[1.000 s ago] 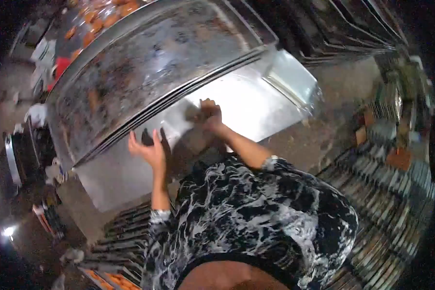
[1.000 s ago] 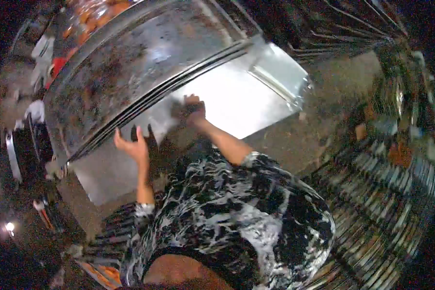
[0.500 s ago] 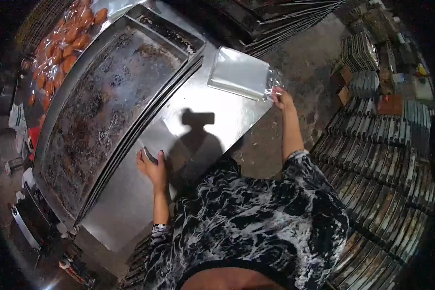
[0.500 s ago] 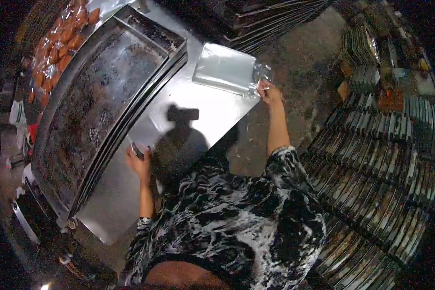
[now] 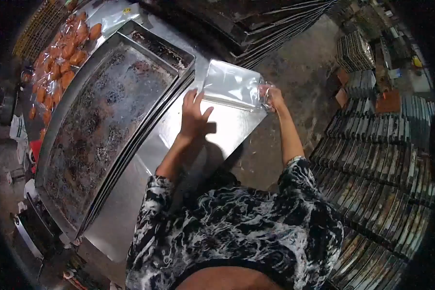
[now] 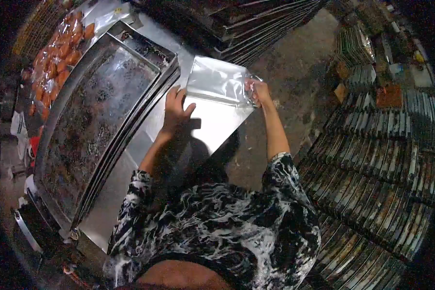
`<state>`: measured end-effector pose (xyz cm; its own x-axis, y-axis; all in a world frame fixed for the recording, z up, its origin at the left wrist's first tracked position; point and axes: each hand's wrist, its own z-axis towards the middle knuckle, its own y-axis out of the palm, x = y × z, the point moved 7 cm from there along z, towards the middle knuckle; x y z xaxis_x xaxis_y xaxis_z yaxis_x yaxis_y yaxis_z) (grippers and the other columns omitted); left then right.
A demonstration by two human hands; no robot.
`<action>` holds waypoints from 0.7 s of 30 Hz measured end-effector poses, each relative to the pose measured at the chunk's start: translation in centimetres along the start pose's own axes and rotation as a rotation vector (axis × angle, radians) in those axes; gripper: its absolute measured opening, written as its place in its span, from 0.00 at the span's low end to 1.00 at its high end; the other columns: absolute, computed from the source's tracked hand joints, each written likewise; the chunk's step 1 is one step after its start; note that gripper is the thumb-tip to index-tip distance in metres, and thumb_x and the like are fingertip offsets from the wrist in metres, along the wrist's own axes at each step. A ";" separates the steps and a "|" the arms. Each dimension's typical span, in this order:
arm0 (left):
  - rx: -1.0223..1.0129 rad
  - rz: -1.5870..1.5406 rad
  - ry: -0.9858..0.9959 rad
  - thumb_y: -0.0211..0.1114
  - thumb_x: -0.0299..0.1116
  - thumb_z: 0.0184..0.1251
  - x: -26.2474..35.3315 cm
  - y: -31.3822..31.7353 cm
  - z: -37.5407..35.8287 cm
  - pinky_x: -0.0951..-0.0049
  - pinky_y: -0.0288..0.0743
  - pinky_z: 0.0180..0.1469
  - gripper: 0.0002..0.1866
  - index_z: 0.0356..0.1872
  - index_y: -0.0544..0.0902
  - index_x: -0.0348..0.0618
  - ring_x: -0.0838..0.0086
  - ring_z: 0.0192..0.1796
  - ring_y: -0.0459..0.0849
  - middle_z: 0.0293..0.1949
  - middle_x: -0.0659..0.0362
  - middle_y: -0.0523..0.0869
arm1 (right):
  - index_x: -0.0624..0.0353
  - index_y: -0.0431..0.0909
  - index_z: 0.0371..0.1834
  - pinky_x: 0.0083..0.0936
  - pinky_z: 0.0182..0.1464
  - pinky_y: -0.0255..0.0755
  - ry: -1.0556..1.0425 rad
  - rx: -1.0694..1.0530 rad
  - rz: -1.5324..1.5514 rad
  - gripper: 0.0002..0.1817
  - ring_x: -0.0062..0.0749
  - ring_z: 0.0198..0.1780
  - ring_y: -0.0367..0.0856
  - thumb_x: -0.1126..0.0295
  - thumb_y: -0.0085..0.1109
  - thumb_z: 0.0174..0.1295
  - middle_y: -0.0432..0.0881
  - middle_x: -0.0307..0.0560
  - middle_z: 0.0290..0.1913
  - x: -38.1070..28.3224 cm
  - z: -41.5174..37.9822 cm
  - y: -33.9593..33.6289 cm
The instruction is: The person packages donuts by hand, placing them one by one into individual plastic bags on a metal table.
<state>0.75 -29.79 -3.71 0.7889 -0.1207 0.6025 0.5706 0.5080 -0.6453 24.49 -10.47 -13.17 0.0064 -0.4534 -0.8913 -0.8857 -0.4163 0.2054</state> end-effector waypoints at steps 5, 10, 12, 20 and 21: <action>-0.248 -0.056 -0.236 0.69 0.43 0.42 -3.2 5.8 1.8 0.55 0.53 0.60 0.45 0.59 0.57 0.30 0.41 0.58 0.58 0.56 0.35 0.57 | 0.61 0.80 0.33 0.18 0.16 0.61 -0.222 0.162 -0.477 0.11 0.17 0.16 0.67 0.67 0.51 0.55 0.77 0.38 0.20 -0.1 2.2 1.0; -0.229 0.073 -0.258 0.70 0.46 0.39 -2.7 5.5 1.7 0.55 0.53 0.60 0.49 0.60 0.53 0.31 0.43 0.59 0.57 0.57 0.34 0.53 | 0.64 0.79 0.33 0.21 0.25 0.67 0.136 0.190 -0.294 0.09 0.21 0.24 0.73 0.72 0.57 0.50 0.79 0.40 0.27 -0.8 1.3 5.5; -0.162 0.120 -0.307 0.69 0.51 0.38 -3.4 4.9 1.6 0.57 0.56 0.58 0.52 0.61 0.52 0.32 0.43 0.57 0.58 0.55 0.32 0.56 | 0.65 0.78 0.34 0.22 0.26 0.68 0.109 0.135 -0.411 0.10 0.22 0.25 0.73 0.72 0.57 0.50 0.78 0.41 0.29 -0.8 1.5 5.6; -0.248 0.312 -0.425 0.69 0.53 0.35 -4.2 5.1 1.7 0.46 0.50 0.56 0.51 0.62 0.54 0.41 0.54 0.56 0.62 0.56 0.46 0.61 | 0.61 0.72 0.39 0.32 0.43 0.70 0.012 0.355 0.318 0.17 0.35 0.39 0.75 0.63 0.55 0.47 0.75 0.45 0.36 2.2 -5.1 -5.9; -0.221 0.326 -0.408 0.69 0.52 0.36 -4.0 4.8 1.7 0.47 0.51 0.57 0.50 0.62 0.54 0.42 0.53 0.57 0.61 0.57 0.45 0.60 | 0.60 0.72 0.39 0.32 0.43 0.71 -0.095 0.370 0.269 0.16 0.35 0.39 0.75 0.65 0.55 0.47 0.75 0.44 0.35 0.4 -7.2 -7.3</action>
<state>-0.05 -25.41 -8.36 0.8053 0.3738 0.4602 0.3813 0.2680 -0.8848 34.28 -13.32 -12.06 -0.2731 -0.4254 -0.8628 -0.9563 0.0226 0.2915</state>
